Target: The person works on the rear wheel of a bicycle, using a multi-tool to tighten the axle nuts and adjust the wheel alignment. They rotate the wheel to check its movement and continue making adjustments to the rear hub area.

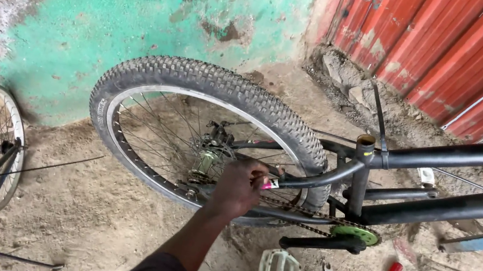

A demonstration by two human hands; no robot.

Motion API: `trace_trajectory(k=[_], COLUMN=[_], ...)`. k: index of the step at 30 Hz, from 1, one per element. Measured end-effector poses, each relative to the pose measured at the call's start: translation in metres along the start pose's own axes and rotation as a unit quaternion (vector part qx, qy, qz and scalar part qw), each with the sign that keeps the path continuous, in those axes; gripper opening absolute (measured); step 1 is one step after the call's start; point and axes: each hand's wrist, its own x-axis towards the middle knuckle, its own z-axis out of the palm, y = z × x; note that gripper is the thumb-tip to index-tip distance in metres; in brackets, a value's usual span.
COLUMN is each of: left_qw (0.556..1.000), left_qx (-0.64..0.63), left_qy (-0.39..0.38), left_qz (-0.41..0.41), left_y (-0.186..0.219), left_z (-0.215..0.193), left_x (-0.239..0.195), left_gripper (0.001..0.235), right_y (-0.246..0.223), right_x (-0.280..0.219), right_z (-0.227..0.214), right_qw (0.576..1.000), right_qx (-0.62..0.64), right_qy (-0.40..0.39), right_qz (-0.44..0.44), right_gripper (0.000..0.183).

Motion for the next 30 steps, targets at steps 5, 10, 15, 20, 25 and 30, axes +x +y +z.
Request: trace_trajectory(k=[5,10,15,20,25,30], left_qw=[0.966,0.973,0.992,0.970,0.948,0.968], left_qx=[-0.155,0.184,0.005,-0.009,-0.268,-0.240], left_qy=[0.066,0.094,-0.126,-0.204,-0.114,-0.064], left_qz=[-0.197,0.101,-0.010,-0.132,-0.127,0.031], left_y=[0.007,0.021,0.077,0.146,0.154,0.142], left_z=[-0.022,-0.050,-0.066,-0.065,-0.037,-0.039], left_x=[-0.001,-0.017,-0.042,-0.080,-0.070,-0.058], left_gripper=[0.031,0.013,0.028,0.095,0.062,0.079], right_y=[-0.031,-0.191,-0.385,-0.483,-0.474,-0.511], right_x=[-0.048,-0.059,-0.016,0.032,0.082,0.086], right_z=[-0.028,-0.037,-0.061,-0.119,-0.151,-0.152], right_qw=[0.998,0.993,0.975,0.992,0.971,0.956], right_qx=[-0.038,-0.067,-0.060,0.049,0.042,-0.027], right_qy=[-0.051,-0.099,-0.134,-0.073,-0.040,-0.047], right_qz=[0.012,-0.008,-0.169,-0.088,-0.233,-0.289], right_gripper=[0.031,0.029,0.021,0.026,0.013,0.014])
